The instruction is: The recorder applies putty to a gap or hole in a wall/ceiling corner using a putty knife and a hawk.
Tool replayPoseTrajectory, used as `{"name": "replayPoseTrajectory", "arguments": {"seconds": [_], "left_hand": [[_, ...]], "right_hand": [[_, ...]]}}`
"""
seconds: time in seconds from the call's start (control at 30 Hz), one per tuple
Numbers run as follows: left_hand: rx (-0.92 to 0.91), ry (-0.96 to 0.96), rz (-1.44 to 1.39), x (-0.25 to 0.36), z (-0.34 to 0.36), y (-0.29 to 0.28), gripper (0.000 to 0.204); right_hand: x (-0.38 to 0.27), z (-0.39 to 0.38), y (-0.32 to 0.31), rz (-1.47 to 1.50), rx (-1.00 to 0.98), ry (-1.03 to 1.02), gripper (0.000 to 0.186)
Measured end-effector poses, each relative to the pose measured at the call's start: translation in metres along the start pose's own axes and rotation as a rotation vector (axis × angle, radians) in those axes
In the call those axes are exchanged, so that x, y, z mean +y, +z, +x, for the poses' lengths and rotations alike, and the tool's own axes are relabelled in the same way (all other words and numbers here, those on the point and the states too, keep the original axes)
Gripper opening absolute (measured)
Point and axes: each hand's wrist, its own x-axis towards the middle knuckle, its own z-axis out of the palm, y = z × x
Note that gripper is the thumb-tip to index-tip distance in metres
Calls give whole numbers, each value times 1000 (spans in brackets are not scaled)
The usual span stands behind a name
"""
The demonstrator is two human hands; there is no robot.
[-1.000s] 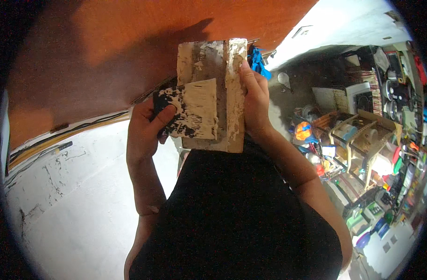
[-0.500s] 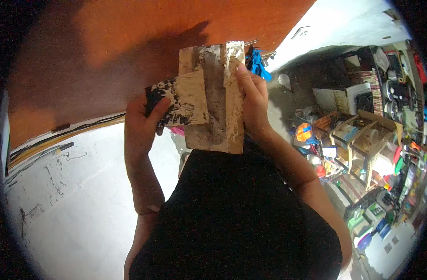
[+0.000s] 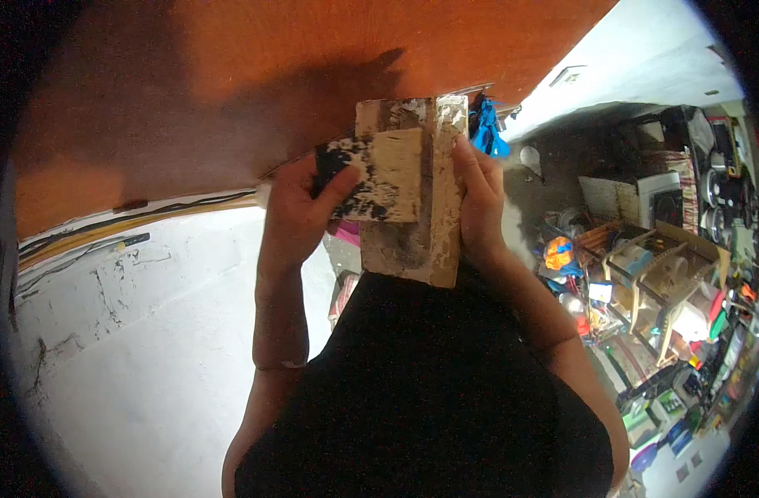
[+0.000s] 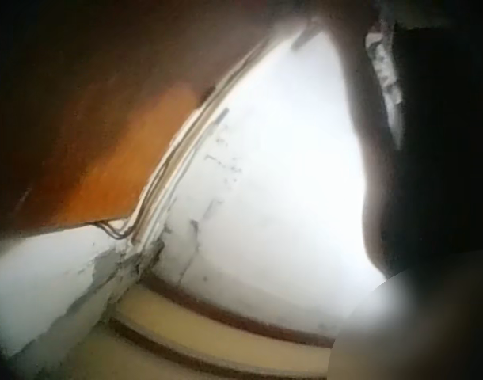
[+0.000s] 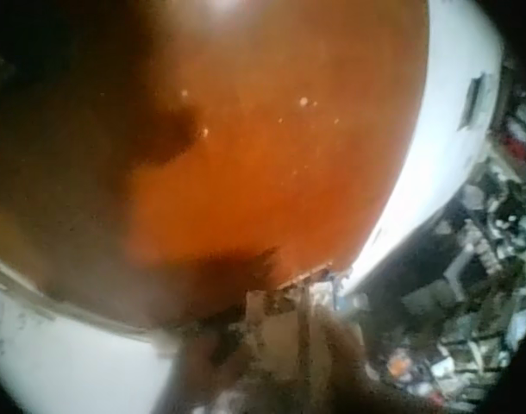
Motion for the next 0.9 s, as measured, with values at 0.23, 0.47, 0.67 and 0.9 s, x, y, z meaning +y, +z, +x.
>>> {"name": "replayPoseTrajectory", "arguments": {"seconds": [0.23,0.47,0.67,0.9], "left_hand": [[80,-37,-282,-2,9,-1,16],[47,141,-170,-11,15,16,20],[167,15,-229,-5,17,-4,20],[81,76,-142,-8,18,9,18]], "right_hand": [[5,1,-12,-35,-58,-12,39],[-1,-5,-1,-28,-24,9,37],[0,-5,-11,20,-45,4,37],[8,-4,-12,-43,71,64,36]]}}
